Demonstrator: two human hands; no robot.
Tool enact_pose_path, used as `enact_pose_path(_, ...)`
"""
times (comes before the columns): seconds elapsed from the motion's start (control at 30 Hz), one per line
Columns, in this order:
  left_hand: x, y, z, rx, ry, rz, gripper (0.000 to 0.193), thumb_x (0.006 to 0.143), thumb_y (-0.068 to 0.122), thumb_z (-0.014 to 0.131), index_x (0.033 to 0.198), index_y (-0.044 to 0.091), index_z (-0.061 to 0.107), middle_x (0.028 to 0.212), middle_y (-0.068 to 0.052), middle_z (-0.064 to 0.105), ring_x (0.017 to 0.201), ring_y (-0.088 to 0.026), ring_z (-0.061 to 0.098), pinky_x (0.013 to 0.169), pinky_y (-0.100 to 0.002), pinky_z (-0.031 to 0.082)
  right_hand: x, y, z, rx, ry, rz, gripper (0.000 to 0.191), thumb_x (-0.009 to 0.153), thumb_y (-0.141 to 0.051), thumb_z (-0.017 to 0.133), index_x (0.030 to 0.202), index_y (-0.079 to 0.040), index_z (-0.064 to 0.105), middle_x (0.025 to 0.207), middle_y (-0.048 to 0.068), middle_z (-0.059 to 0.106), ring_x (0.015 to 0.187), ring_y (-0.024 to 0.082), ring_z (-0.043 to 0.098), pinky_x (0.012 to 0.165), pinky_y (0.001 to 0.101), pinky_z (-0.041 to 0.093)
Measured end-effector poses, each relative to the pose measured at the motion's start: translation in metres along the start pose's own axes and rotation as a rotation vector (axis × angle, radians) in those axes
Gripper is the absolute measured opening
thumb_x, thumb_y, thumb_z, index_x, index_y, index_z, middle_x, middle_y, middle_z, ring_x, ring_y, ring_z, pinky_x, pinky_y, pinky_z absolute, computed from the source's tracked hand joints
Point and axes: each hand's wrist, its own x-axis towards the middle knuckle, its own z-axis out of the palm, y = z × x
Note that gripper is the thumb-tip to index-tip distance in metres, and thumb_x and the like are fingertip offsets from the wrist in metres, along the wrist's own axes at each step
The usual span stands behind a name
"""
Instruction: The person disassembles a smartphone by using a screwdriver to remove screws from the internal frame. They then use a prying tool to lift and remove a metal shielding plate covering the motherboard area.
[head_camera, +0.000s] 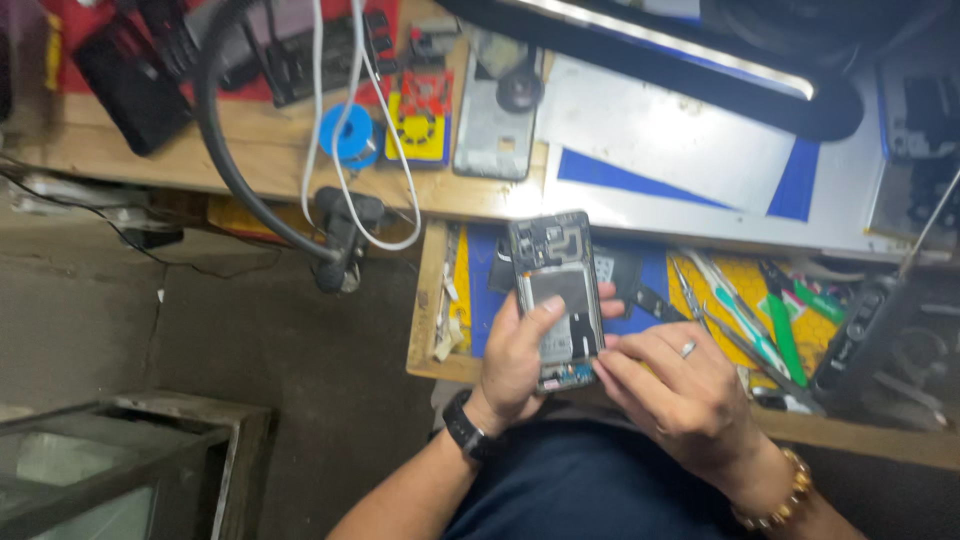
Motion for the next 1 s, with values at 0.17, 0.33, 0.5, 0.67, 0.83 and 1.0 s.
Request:
enact_pose_path(0.17,-0.004,0.002,0.007,-0.023,-0.028,-0.014,0.039,0.107,0.01,0.046,0.142,-0.006,0.045,0.136,-0.027,0.06,0.117,-0.034,0.065,0.098,-0.047,0.059,0.006,0.009,-0.002,0.249,0.075,0.34,0.021,0.079,-0.003,0.078,0.099,-0.003,0.073,0.096,0.009,0.07,0.083,0.019,0.071,0.069,0.0308,0.056)
enact_pose_path(0.33,-0.005,0.005,0.01,-0.03,-0.023,-0.068,0.039,0.105,0.009,0.048,0.142,-0.003,0.046,0.13,-0.021,0.062,0.116,-0.027,0.067,0.096,-0.049,0.062,0.025,0.025,-0.003,0.342,0.071,0.501,0.022,0.082,0.001,0.076,0.103,-0.003,0.075,0.099,0.007,0.071,0.081,0.013,0.07,0.067,0.0311,0.057)
enact_pose_path(0.5,-0.005,0.008,0.011,-0.058,-0.039,-0.102,0.038,0.105,0.009,0.049,0.141,0.0,0.045,0.129,-0.019,0.062,0.114,-0.027,0.068,0.092,-0.048,0.063,0.048,0.025,-0.008,0.172,0.107,0.273,0.028,0.079,-0.003,0.079,0.106,0.0,0.071,0.113,0.014,0.068,0.098,0.026,0.07,0.08,0.0344,0.058)
enact_pose_path(0.67,-0.004,0.007,0.012,-0.033,-0.07,-0.074,0.037,0.106,0.01,0.05,0.14,0.001,0.041,0.131,-0.019,0.059,0.11,-0.028,0.068,0.089,-0.048,0.064,0.065,0.03,-0.016,0.003,0.028,0.025,0.037,0.076,-0.007,0.08,0.11,0.003,0.067,0.12,0.018,0.068,0.111,0.035,0.068,0.094,0.0417,0.055)
enact_pose_path(0.83,-0.003,0.01,0.012,0.012,-0.092,-0.086,0.038,0.107,0.011,0.049,0.143,0.002,0.039,0.13,-0.019,0.058,0.11,-0.03,0.069,0.09,-0.048,0.064,0.074,0.037,-0.022,-0.032,-0.069,-0.036,0.036,0.078,-0.012,0.079,0.109,0.003,0.068,0.117,0.017,0.069,0.107,0.033,0.068,0.089,0.0408,0.056)
enact_pose_path(1.0,-0.002,0.012,0.014,0.038,-0.088,-0.117,0.043,0.106,0.01,0.047,0.147,0.005,0.036,0.13,-0.017,0.058,0.109,-0.027,0.069,0.089,-0.045,0.064,0.075,0.037,-0.024,-0.09,-0.121,-0.064,0.035,0.077,-0.012,0.076,0.105,0.006,0.067,0.114,0.019,0.068,0.104,0.035,0.068,0.087,0.0412,0.056)
